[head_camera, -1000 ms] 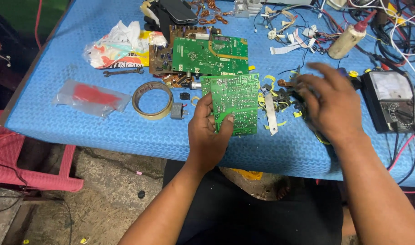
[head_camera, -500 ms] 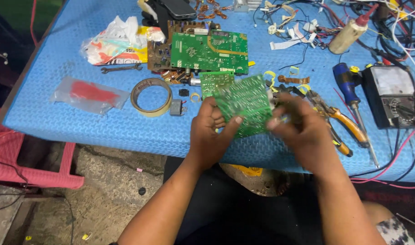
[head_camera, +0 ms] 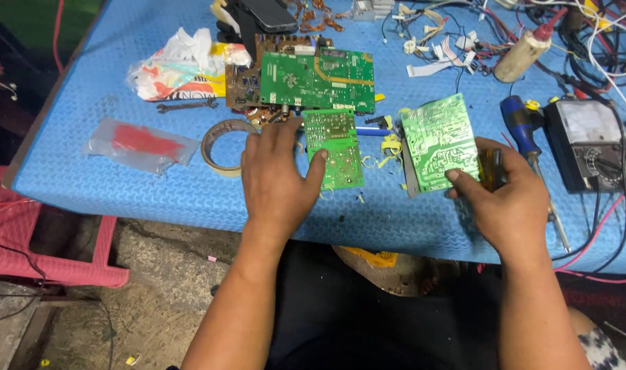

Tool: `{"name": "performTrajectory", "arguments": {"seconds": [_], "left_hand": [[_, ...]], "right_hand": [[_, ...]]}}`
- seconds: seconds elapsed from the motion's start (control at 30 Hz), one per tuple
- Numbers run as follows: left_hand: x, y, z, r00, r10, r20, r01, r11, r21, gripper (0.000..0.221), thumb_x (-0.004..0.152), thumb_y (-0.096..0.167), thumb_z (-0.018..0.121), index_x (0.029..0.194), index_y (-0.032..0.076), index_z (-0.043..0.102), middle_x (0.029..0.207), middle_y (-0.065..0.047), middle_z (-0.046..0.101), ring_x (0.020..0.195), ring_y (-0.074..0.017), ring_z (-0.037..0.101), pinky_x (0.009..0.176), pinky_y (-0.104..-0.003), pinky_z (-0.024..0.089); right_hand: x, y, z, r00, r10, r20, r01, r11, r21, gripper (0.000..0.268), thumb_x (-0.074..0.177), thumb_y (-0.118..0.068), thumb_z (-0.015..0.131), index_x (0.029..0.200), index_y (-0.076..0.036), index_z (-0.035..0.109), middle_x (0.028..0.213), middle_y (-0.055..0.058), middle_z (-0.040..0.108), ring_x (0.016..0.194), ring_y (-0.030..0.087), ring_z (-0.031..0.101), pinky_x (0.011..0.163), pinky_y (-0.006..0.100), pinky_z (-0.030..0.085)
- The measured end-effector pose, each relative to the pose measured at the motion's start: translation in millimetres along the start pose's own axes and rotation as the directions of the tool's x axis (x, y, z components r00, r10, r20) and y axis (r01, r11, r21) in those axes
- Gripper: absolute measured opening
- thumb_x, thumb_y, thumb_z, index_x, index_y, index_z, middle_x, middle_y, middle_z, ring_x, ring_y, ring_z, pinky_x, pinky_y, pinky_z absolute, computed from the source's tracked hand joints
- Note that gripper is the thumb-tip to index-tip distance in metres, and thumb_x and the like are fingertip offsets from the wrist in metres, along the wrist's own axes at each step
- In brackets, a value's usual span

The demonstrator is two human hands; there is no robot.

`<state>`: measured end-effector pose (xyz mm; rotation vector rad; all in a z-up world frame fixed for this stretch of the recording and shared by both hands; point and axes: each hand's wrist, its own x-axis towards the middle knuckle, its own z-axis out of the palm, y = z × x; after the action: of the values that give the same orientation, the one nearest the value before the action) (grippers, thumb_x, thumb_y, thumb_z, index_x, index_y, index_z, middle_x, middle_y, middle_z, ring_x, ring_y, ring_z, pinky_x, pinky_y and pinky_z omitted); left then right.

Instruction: Scraping the solder mask from a printed circuit board to expose traces for repair or testing.

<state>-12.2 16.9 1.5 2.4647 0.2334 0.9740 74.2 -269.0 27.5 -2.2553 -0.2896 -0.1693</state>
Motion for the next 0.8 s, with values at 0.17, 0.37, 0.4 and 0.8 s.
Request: {"name": "performTrajectory", "arguments": {"seconds": [0.17,0.37,0.4,0.8], "left_hand": [[8,-4,-1,0.984,-0.1,0.15,0.069,0.978,0.197,0.055,0.092,0.05,0.065,0.132,0.013,0.065,0.117,-0.01,0.072,0.109,-0.0412,0.057,0.086,-0.054,0.041],[8,3,1,0.97,-0.14,0.199,0.153,0.987,-0.048,0.05,0.092,0.029,0.071,0.139,0.016,0.059,0.098,0.003,0.069,0.092,-0.0305,0.061,0.085,-0.049,0.044],[9,9,0,0.97,-0.175,0.168,0.215,0.939,-0.268,0.046,0.094,0.021,0.067,0.139,0.014,0.059,0.101,-0.001,0.067,0.09,-0.0239,0.061,0.08,-0.041,0.05],[14,36,3,0.91,-0.204,0.362,0.415,0.455,-0.787,0.033,0.093,0.017,0.072,0.126,0.014,0.069,0.105,-0.002,0.072,0.097,-0.0119,0.07,0.091,-0.029,0.059]], "right_hand": [[5,19,2,0.949,-0.309,-0.057,0.289,0.93,-0.227,0.065,0.086,-0.02,0.087,0.141,0.004,0.063,0.133,0.027,0.063,0.123,0.041,0.058,0.105,0.049,0.044],[-4,11,7,0.947,-0.32,-0.027,0.305,0.923,-0.235,0.069,0.082,-0.027,0.089,0.142,-0.003,0.066,0.131,0.021,0.052,0.125,0.035,0.054,0.109,0.046,0.044],[-3,15,8,0.95,-0.313,-0.02,0.299,0.924,-0.236,0.07,0.081,-0.029,0.089,0.142,-0.003,0.066,0.132,0.021,0.052,0.125,0.036,0.054,0.108,0.046,0.045],[-12,-25,6,0.975,-0.22,-0.013,0.219,0.957,0.19,0.045,0.092,-0.01,0.078,0.134,-0.002,0.063,0.124,0.015,0.071,0.1,0.023,0.064,0.082,0.035,0.052]]}}
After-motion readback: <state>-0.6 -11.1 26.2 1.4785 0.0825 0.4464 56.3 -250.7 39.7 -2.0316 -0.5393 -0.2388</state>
